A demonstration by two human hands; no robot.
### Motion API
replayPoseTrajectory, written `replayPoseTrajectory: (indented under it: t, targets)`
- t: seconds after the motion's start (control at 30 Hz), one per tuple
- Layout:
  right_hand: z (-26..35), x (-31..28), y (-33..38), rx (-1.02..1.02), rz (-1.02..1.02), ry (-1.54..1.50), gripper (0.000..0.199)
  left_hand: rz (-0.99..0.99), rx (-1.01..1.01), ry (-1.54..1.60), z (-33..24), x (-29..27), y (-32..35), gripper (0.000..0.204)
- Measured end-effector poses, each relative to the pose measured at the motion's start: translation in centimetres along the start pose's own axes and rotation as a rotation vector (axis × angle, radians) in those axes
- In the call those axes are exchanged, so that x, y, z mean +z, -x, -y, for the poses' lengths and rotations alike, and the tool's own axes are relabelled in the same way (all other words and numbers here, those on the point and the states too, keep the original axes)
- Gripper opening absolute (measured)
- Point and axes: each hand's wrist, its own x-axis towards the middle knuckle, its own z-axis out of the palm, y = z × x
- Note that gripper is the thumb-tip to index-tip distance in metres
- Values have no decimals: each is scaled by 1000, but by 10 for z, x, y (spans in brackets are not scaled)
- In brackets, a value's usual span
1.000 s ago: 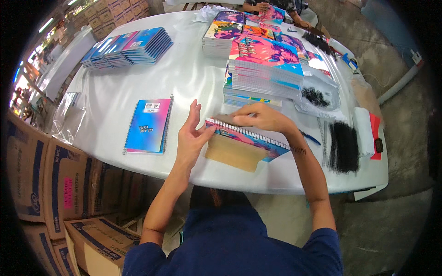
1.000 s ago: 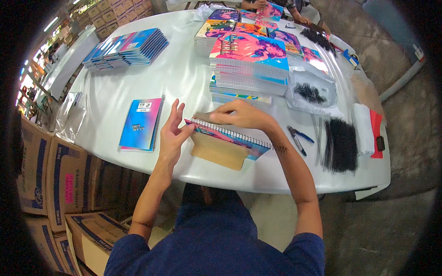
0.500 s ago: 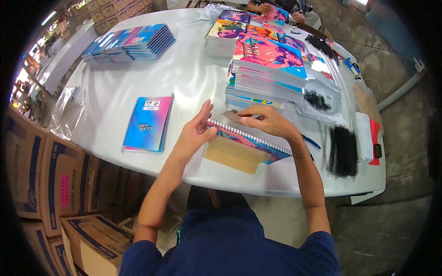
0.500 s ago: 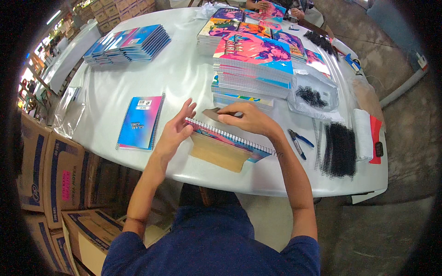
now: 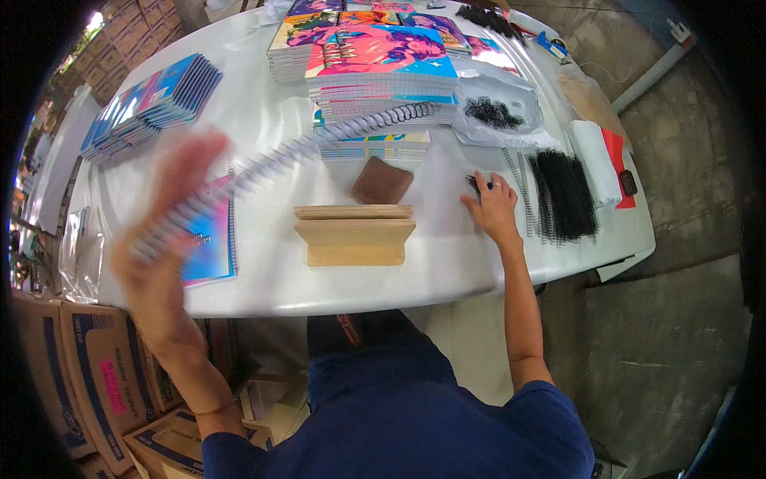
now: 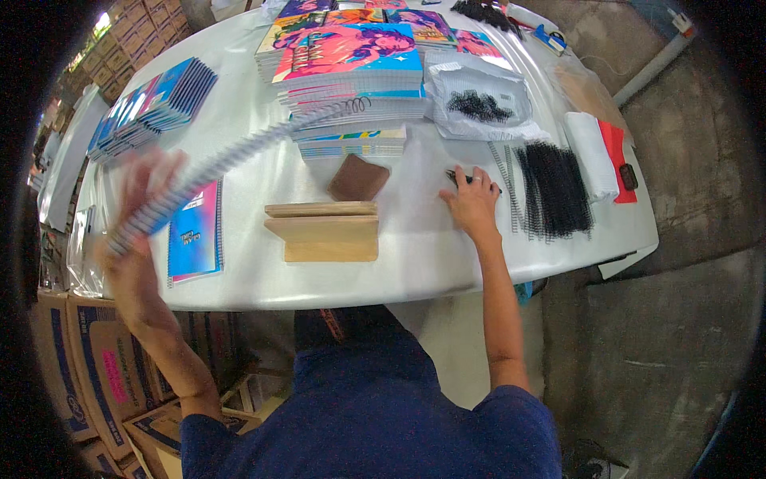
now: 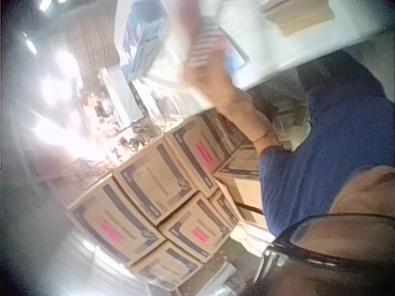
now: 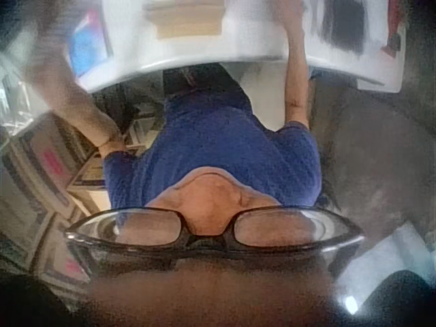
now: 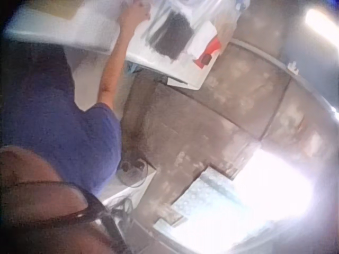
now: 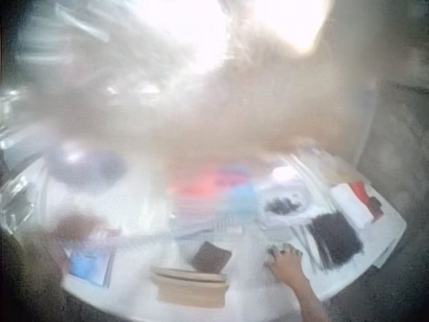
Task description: The person uses pliers to trim the metal spirals on a stack of notebooks and then places individual notebooks onto a wooden stand to manually adjust the binding.
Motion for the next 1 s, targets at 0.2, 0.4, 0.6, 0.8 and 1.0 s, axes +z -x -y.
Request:
replayPoseTrajectory:
  t: [0.2,0.4,0.6,0.8,1.0]
  targets:
    - [-7,10,10,-80,-99,-38,37,268,187,-343,34,125,51,58]
    - [63,-60,51,-226,-170,-575,33,183,219,-649,47,148,58,62]
    - [133,-127,82,-549,-136,-772,36,173,244,-705,44,150,58,60]
    - [133,-130,75,-619,-163,-640,39,185,241,-693,41,150,57,63]
    - [133,-131,73,-639,-148,-604,34,194,247,-727,42,150,58,66]
